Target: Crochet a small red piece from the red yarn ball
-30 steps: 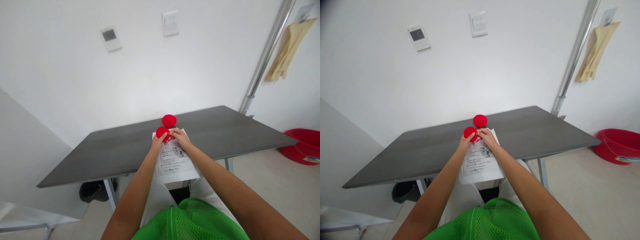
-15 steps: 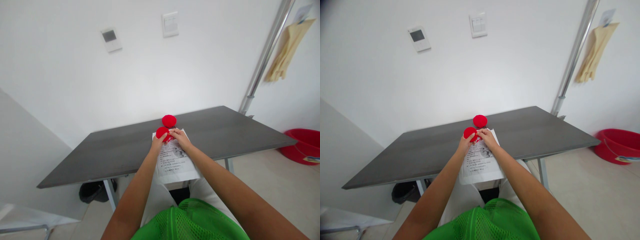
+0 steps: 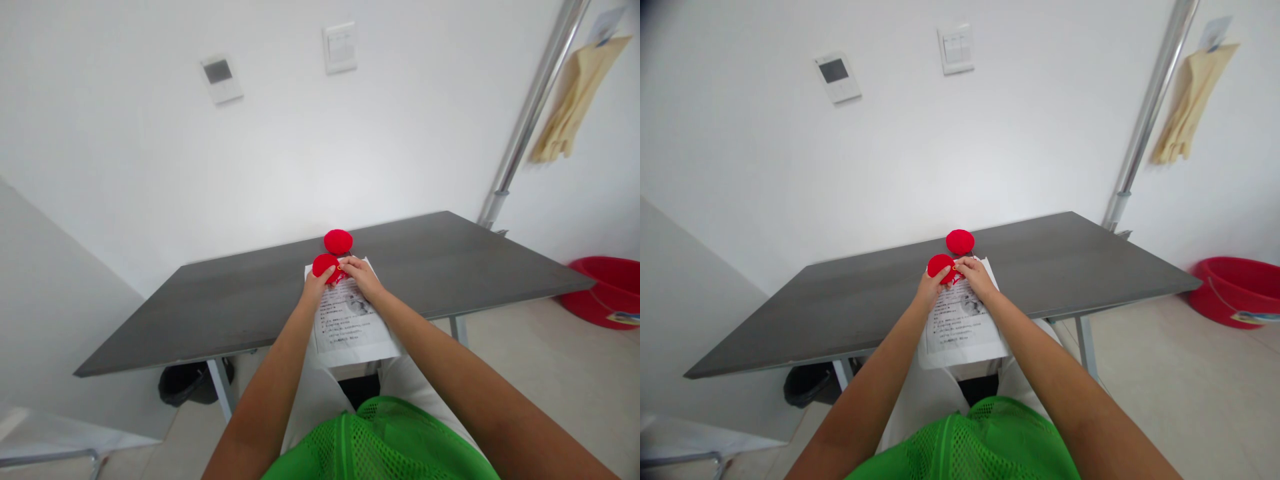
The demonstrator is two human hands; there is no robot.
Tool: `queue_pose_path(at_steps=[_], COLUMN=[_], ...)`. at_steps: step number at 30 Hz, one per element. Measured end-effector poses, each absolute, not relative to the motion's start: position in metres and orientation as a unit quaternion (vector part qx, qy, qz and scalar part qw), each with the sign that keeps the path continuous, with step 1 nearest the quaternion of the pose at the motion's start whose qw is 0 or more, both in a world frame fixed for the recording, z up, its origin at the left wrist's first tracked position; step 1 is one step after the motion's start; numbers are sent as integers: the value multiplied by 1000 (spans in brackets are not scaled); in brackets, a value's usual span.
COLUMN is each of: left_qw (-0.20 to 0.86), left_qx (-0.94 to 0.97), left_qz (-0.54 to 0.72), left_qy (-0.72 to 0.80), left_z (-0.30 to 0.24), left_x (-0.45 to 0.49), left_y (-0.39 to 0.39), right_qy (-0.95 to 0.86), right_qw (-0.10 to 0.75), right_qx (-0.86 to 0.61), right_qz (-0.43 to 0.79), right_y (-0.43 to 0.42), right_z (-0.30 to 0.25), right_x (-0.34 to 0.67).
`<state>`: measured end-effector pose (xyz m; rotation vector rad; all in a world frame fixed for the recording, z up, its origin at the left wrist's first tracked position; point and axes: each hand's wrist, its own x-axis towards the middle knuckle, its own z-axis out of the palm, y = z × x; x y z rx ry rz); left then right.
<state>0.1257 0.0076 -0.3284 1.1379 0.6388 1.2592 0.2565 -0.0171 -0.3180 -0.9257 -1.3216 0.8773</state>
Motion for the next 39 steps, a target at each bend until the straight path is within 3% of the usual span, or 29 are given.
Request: queue_pose_path(at_steps=[39], left_qw=[607], left_qx=[506], left_qz=[543], left_qy=[284], left_z=[-329], left_x=[126], left_y=[8], right_qy=[-561], right_qw=[629], right_qx=[-397], right_qz=[362], right_y=[-15], right_z=[-319], right_x=[257])
